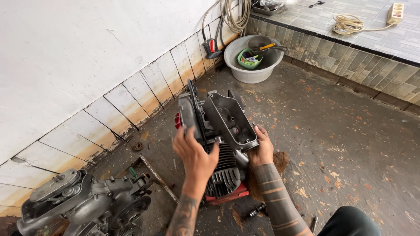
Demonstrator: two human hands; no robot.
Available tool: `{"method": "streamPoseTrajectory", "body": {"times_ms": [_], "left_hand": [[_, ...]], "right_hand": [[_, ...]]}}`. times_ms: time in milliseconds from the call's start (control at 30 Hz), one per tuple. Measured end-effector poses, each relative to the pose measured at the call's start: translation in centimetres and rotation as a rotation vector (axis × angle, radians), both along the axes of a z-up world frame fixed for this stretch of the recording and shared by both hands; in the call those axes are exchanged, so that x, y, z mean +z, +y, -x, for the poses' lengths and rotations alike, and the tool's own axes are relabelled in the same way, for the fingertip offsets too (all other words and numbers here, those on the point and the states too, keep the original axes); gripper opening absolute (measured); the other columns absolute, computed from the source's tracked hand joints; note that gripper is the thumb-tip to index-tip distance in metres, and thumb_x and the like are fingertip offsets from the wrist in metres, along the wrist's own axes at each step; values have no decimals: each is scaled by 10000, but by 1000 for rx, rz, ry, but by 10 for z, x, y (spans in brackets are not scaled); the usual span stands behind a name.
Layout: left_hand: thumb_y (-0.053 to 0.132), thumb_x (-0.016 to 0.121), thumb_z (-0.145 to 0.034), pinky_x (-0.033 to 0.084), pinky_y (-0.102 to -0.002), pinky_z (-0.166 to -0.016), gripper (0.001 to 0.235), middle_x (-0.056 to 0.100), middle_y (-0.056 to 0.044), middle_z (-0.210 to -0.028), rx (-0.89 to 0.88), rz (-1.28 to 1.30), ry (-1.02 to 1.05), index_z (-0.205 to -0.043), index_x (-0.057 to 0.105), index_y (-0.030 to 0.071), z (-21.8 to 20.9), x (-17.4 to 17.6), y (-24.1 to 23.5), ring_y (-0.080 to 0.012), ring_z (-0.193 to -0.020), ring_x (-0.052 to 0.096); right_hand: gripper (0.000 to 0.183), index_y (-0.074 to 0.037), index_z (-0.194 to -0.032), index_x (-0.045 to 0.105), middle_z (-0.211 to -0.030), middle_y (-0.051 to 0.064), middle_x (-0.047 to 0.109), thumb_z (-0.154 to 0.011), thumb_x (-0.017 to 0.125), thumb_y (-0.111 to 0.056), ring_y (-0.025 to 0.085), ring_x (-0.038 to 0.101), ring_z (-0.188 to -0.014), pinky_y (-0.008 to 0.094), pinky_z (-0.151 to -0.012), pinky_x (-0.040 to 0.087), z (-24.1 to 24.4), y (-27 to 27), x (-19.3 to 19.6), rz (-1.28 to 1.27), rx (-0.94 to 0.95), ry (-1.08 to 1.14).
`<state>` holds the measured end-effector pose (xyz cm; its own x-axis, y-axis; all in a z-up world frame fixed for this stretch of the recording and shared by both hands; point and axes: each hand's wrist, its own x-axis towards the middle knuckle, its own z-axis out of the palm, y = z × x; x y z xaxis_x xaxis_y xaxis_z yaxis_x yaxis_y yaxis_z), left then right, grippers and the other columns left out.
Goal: Repairing a motorcycle engine by disassembling and inspecting components using hand tools
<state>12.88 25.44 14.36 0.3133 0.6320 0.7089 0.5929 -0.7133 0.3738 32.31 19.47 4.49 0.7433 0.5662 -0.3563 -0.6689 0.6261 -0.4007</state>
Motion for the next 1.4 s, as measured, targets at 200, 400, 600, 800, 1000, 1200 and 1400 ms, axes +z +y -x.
{"method": "streamPoseTrajectory", "body": {"times_ms": [200,400,600,800,1000,1200,1400], "left_hand": [[93,843,-657,297,-512,-990,728,431,-89,-1167,56,-57,171,-1231,399,148,18,-13,-29,-292,-1047,454],[-119,599,-826,580,-440,-827,466,599,-229,-1092,-164,256,2,-1275,542,-7,30,36,-19,-349,-941,662],[-80,588,-839,625,-540,-743,490,598,-255,-1138,-111,391,1,-1307,548,60,68,62,15,-487,-986,691],[-130,636,-804,551,-575,-962,724,520,-360,-1290,-101,337,123,-1482,395,-51,57,76,8,-515,-1197,586],[130,666,-839,219,-529,-1145,646,513,-137,-1411,-299,-26,71,-1464,506,119,27,97,27,-325,-1295,491],[362,544,-1029,99,-667,-1185,607,495,-221,-1487,-272,255,232,-1528,421,38,-13,100,76,-383,-1416,426],[301,584,-982,414,-539,-1074,488,678,-114,-1306,-188,205,275,-1436,573,122,-25,84,97,-272,-1382,494]], "right_hand": [[218,-45,-1149,600,-1098,217,732,-958,702,-76,377,750,-989,537,-885,643,-11,-15,-2,4,40,-23],[176,-50,-1120,615,-1111,224,735,-965,694,-73,391,751,-1008,562,-893,644,-25,-22,-17,-14,51,-21],[192,-33,-1128,602,-1107,228,735,-961,693,-58,392,753,-993,554,-877,648,-20,-21,-13,-34,25,-20],[195,-52,-1130,603,-1107,229,731,-961,698,-72,394,750,-991,554,-887,651,2,-9,7,-36,22,-22],[168,-52,-1113,600,-987,173,718,-972,688,-78,309,748,-882,438,-827,672,14,16,10,20,-65,-57],[186,-15,-1150,591,-986,161,694,-987,672,-54,208,723,-857,317,-800,666,37,25,27,63,-148,-129],[159,1,-1131,593,-758,184,662,-994,657,-45,257,727,-783,375,-759,642,62,23,55,65,-223,-262]]}}
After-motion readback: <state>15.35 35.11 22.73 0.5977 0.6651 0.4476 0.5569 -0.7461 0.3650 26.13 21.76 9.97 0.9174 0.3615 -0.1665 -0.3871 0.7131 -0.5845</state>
